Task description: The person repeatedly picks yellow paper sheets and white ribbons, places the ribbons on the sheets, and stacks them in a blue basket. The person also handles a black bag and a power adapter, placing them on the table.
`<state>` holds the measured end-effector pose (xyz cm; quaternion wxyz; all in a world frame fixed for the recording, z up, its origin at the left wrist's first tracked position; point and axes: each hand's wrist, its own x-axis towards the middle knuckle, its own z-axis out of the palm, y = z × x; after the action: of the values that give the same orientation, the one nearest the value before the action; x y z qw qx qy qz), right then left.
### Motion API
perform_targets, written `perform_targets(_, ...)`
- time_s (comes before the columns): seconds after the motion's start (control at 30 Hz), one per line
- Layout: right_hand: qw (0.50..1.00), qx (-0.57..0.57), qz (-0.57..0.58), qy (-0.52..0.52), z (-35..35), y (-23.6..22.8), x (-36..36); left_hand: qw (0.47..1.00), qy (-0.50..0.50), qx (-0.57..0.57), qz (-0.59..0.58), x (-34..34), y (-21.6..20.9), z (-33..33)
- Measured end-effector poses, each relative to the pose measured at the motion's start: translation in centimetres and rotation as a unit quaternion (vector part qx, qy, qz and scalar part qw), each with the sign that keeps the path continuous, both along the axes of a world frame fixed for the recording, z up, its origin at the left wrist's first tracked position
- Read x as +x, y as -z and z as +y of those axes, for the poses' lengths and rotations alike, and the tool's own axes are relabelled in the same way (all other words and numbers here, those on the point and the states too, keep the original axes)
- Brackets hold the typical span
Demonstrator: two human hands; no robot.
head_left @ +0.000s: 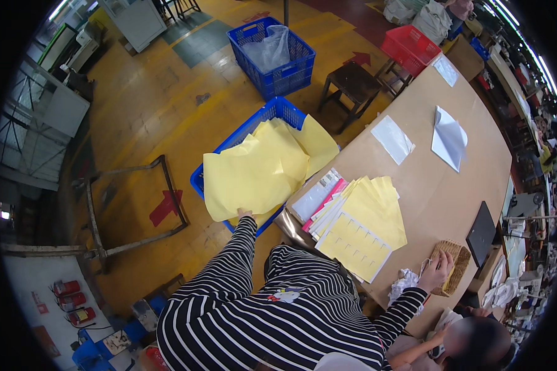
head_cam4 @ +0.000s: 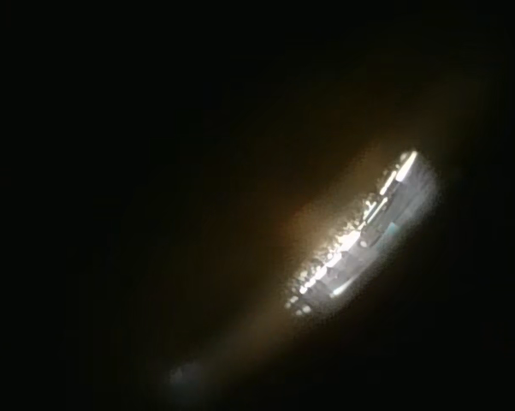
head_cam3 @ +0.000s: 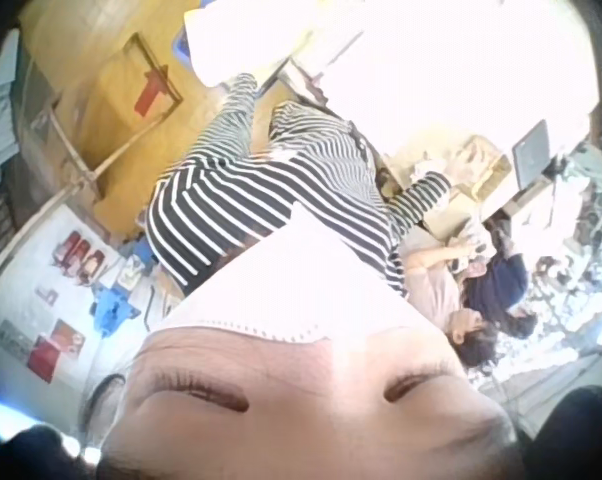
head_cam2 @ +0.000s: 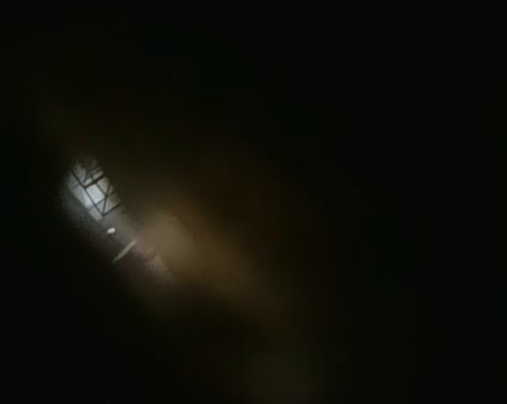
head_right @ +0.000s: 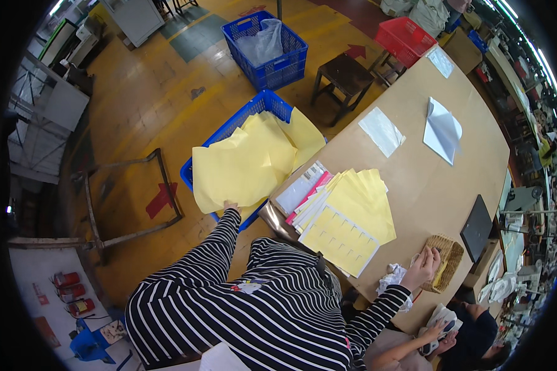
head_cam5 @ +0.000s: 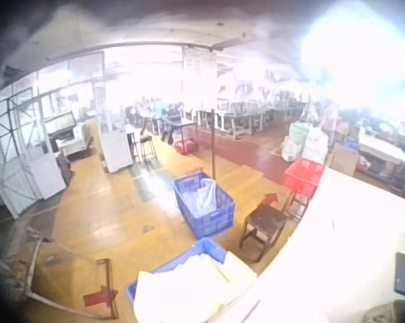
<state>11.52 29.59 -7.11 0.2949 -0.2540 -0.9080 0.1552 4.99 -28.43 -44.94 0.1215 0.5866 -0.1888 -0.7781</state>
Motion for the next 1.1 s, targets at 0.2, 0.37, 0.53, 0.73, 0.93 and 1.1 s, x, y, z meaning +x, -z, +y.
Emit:
perform_targets(0.2,0.999,0.004,0.004,-0.041,-0.8,-1.0,-0.8,0.982,0.092,0.162,0.028,-5.2,0.0,3.6)
perform_targets(0.37,0.999,-0.002,0.013,-0.039,-0.3,-1.3,0.4,0.903,0.374,0.179,-0.114,-9.8,-1.9,6.2)
perform_targets(0.53,0.999,-0.026,0.022,-0.03,-0.9,-0.7,1.9,0.637,0.509,-0.565,-0.129,-10.4,-7.9,11.8)
perform_targets(0.73,0.995,-0.093,0.003,-0.029,-2.6,0.9,3.1,0.251,0.667,-0.601,0.363,-7.2,-12.0,24.4)
perform_targets(0.93,0.995,-0.087,0.01,-0.05,-3.2,0.7,4.1,0.161,0.814,-0.549,0.104,-8.4,-14.4,27.9)
perform_targets(1.1,0.987,-0.155,-0.003,-0.042,-4.1,1.7,4.8,0.146,0.826,-0.542,0.052,-8.9,-14.5,27.1)
